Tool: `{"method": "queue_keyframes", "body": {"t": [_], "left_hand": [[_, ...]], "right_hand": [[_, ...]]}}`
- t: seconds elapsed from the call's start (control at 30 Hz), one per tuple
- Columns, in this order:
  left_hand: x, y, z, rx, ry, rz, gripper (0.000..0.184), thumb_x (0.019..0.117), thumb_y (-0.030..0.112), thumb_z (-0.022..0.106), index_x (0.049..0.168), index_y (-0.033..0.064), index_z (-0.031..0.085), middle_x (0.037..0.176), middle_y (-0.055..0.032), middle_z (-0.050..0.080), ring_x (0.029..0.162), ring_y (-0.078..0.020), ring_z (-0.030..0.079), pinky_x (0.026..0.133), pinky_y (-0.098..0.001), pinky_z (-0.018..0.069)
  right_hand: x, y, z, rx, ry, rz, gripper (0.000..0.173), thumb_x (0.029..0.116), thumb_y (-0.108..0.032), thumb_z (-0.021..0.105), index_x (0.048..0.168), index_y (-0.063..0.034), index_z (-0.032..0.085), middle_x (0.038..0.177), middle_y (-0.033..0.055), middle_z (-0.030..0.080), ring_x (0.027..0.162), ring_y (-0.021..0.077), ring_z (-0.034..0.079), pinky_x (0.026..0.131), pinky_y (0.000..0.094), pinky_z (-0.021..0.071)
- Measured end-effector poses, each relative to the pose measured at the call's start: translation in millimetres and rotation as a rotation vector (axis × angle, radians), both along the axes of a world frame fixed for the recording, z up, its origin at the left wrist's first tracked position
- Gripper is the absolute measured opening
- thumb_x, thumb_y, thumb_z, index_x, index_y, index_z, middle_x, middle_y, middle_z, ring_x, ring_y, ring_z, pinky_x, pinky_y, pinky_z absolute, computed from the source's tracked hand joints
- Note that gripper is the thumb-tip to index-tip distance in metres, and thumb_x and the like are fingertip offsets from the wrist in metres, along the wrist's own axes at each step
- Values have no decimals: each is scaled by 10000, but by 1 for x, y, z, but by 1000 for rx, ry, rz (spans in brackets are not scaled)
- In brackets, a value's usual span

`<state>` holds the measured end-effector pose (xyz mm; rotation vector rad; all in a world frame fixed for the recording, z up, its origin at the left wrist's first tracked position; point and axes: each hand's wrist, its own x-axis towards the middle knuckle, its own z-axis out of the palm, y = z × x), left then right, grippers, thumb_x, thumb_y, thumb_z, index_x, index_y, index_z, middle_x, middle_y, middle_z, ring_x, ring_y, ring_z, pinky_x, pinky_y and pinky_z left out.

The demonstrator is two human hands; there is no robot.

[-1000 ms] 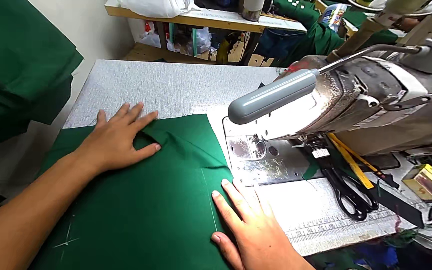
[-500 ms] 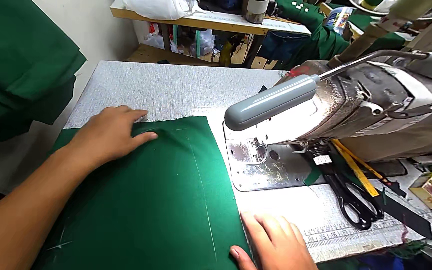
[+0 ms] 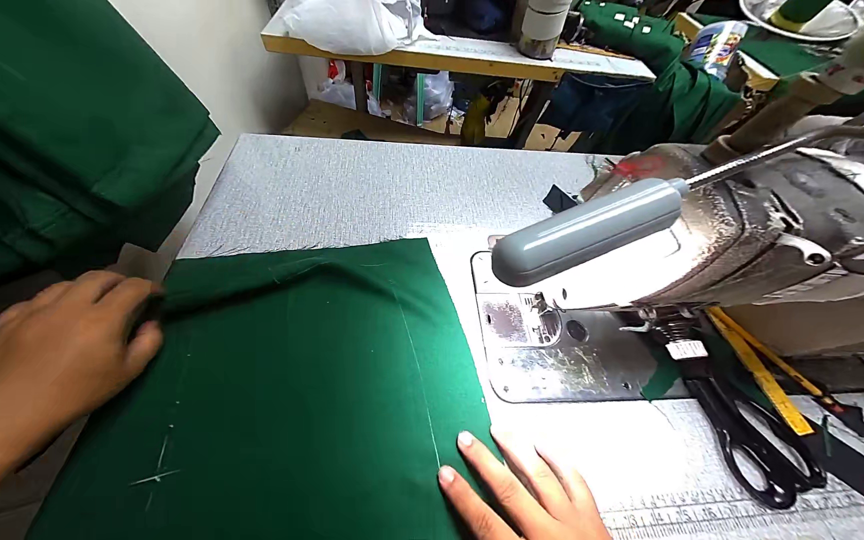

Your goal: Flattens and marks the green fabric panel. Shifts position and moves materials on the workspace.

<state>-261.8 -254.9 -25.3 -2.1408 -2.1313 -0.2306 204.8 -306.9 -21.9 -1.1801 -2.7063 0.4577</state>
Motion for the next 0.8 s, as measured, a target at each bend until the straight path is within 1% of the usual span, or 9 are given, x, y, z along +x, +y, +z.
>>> {"method": "queue_keyframes", "body": {"t": [0.07, 0.2, 0.27, 0.33, 0.43, 0.53, 0.63, 0.73, 0.8], "left_hand": [[-18, -6, -2, -39, -83, 53, 234, 953, 37, 587, 1133, -71, 689, 1159, -317, 654, 1112, -530, 624, 931, -722, 466], [-29, 7, -6, 36, -280, 125, 304, 1043, 88, 434, 1186, 22, 695, 1033, -259, 703, 934, -488, 680, 797, -743, 474], [-25, 26, 5, 14, -377, 151, 303, 1070, 122, 419, 1211, 44, 676, 1038, -243, 699, 940, -461, 676, 799, -739, 471], [-22, 46, 11, -36, -412, 182, 299, 1085, 239, 479, 1198, 28, 658, 1015, -253, 691, 930, -462, 665, 790, -736, 458], [-12, 73, 9, -210, -213, 278, 406, 1043, 339, 557, 1208, -28, 615, 1124, -315, 650, 1041, -531, 636, 858, -760, 456], [36, 80, 17, -71, 2, 152, 344, 1042, 241, 556, 1177, -58, 659, 1119, -343, 627, 1017, -578, 627, 775, -757, 493], [96, 92, 22, 0, -123, -123, 352, 1024, 321, 578, 1096, 13, 733, 1041, -249, 699, 1027, -471, 669, 857, -672, 523], [143, 114, 24, -240, -277, -134, 427, 978, 459, 648, 1069, 49, 725, 998, -170, 694, 971, -373, 677, 846, -611, 538], [161, 130, 30, -406, -302, -93, 358, 965, 401, 690, 1075, 60, 707, 1028, -143, 670, 988, -329, 655, 859, -563, 530]], "right_hand": [[1, 2, 2, -15, -13, 18, 458, 1003, -122, 555, 1433, -270, 614, 1508, 48, 568, 1390, 378, 517, 1039, 652, 415], [2, 4, 3, -12, -17, 28, 450, 1011, -138, 556, 1440, -264, 608, 1500, 48, 576, 1385, 374, 522, 1062, 639, 405], [1, 3, 2, -21, -13, 16, 447, 1012, -133, 552, 1436, -264, 611, 1500, 52, 576, 1387, 375, 519, 1069, 636, 396], [1, 2, 2, -17, -9, 5, 433, 1023, -139, 545, 1431, -266, 615, 1493, 54, 582, 1386, 371, 522, 1076, 634, 394], [1, 1, 1, -3, 6, -5, 410, 1036, -156, 535, 1422, -263, 623, 1477, 64, 596, 1378, 367, 530, 1080, 619, 397], [0, 3, 1, -14, 26, -12, 410, 1035, -156, 533, 1420, -262, 626, 1471, 67, 601, 1379, 374, 528, 1101, 623, 380], [0, 3, 2, -14, 9, -13, 412, 1033, -155, 533, 1420, -263, 625, 1470, 63, 603, 1384, 371, 524, 1101, 619, 382], [1, 3, 2, -21, 13, -7, 421, 1032, -150, 529, 1427, -266, 619, 1480, 65, 593, 1387, 367, 520, 1094, 617, 384], [2, 2, 1, -23, 15, -8, 426, 1031, -149, 529, 1432, -265, 614, 1486, 64, 587, 1394, 368, 513, 1100, 625, 381]]}}
